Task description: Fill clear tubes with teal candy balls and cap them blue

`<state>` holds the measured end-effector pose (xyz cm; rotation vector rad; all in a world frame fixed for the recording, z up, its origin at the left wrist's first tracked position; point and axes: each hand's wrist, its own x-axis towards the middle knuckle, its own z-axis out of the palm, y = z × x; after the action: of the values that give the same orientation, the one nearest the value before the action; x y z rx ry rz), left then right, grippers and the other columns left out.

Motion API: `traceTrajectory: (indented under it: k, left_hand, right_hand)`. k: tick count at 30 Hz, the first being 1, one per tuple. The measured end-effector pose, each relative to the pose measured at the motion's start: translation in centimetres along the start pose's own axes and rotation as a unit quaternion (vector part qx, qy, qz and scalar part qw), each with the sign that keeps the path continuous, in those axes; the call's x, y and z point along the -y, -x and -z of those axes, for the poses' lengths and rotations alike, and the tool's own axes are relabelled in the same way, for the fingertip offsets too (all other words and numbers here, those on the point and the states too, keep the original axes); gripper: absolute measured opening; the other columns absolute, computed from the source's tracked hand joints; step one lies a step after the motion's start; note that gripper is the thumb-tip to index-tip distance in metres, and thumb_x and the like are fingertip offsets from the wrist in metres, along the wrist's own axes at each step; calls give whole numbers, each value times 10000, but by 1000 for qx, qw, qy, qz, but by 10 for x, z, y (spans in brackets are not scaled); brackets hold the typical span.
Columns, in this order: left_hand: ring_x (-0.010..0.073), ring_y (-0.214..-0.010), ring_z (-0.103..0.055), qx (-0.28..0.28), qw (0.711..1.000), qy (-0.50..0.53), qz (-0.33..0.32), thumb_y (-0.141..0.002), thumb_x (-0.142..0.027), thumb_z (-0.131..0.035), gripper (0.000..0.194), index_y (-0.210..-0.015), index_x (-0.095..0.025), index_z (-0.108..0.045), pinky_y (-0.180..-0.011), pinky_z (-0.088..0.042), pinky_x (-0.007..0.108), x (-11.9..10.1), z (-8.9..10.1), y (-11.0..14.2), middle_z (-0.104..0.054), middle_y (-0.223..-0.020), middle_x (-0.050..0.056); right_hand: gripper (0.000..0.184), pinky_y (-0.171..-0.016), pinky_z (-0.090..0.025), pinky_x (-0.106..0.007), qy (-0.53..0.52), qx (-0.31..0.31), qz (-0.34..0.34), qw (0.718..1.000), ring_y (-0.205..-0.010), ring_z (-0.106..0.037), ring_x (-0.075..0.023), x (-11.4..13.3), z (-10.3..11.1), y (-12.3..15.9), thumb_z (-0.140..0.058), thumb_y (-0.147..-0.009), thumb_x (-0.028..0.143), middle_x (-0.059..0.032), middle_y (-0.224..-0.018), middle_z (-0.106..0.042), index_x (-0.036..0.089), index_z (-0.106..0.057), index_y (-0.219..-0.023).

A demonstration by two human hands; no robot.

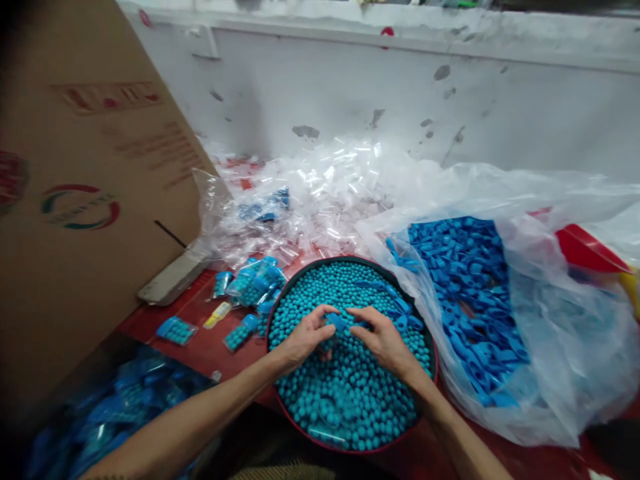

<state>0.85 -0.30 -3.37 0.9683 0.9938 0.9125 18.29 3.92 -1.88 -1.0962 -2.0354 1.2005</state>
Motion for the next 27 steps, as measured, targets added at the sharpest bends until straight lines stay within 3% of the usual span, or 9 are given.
traceTrajectory:
  k: [3, 5, 9, 13, 15, 18, 23, 27]
  left_hand:
    - [51, -386, -453, 21, 1000, -5, -11, -743, -281, -510, 336, -1049, -190, -407, -377, -352, 157, 0, -1, -1, -450, -593, -55]
    - [48, -407, -435, 15, 999, -8, -29, -744, -268, -507, 374, -1095, -197, -401, -388, -346, 158, 0, -1, 0, -463, -621, -45]
    - [59, -475, -403, -25, 997, -11, -69, -734, -260, -522, 490, -1198, -225, -366, -427, -341, 170, -2, -1, 2, -476, -681, -27]
    - [65, -489, -386, -28, 998, 10, -59, -743, -277, -511, 468, -1185, -202, -377, -469, -335, 186, -4, -4, 2, -445, -652, -36]
    - [68, -534, -399, -28, 998, 15, -61, -735, -279, -527, 426, -1133, -178, -415, -508, -333, 184, -5, -6, 1, -466, -682, -28]
    - [74, -588, -410, -27, 997, 19, -74, -725, -279, -540, 369, -1063, -163, -448, -557, -331, 182, -8, -10, 1, -476, -700, -23]
    - [69, -534, -375, -56, 996, -6, -63, -714, -262, -528, 295, -987, -165, -470, -501, -294, 178, -13, -18, 2, -431, -622, -42]
    - [65, -513, -373, -97, 993, -37, -55, -706, -232, -517, 250, -944, -164, -484, -486, -293, 176, -11, -22, -1, -428, -603, -49]
  right_hand:
    - [497, -533, -478, -289, -111, -53, -88, 988, -558, -517, -121, -6, 1, -5, -614, -664, 374, -42, -829, -583, 161, -519, -1103]
    - [498, -586, -498, -325, -114, -83, -95, 985, -636, -564, -162, -4, -7, -5, -591, -685, 387, -73, -881, -605, 157, -510, -1119]
    - [398, -842, -422, -418, 23, -60, -10, 998, -988, -524, -240, 10, -27, 3, -462, -796, 338, -112, -1091, -562, 183, -484, -1162]
    - [774, -896, -378, -427, 137, -4, 44, 990, -1136, -397, -275, 14, -37, 9, -634, -650, 369, -160, -1253, -391, 143, -266, -1291]
    - [858, -835, -422, -414, 167, 0, 37, 985, -1064, -454, -276, 14, -38, 9, -666, -603, 381, -172, -1200, -406, 123, -222, -1291]
    - [735, -730, -467, -373, 182, -22, 37, 982, -891, -535, -235, 18, -39, 9, -622, -639, 362, -126, -1044, -478, 134, -267, -1241]
    - [645, -666, -472, -337, 218, -106, 96, 965, -812, -535, -218, 22, -45, 10, -583, -639, 288, -107, -953, -469, 133, -283, -1188]
    - [654, -621, -474, -346, 248, -132, 108, 954, -778, -533, -228, 13, -51, 10, -585, -621, 292, -100, -907, -465, 121, -283, -1176]
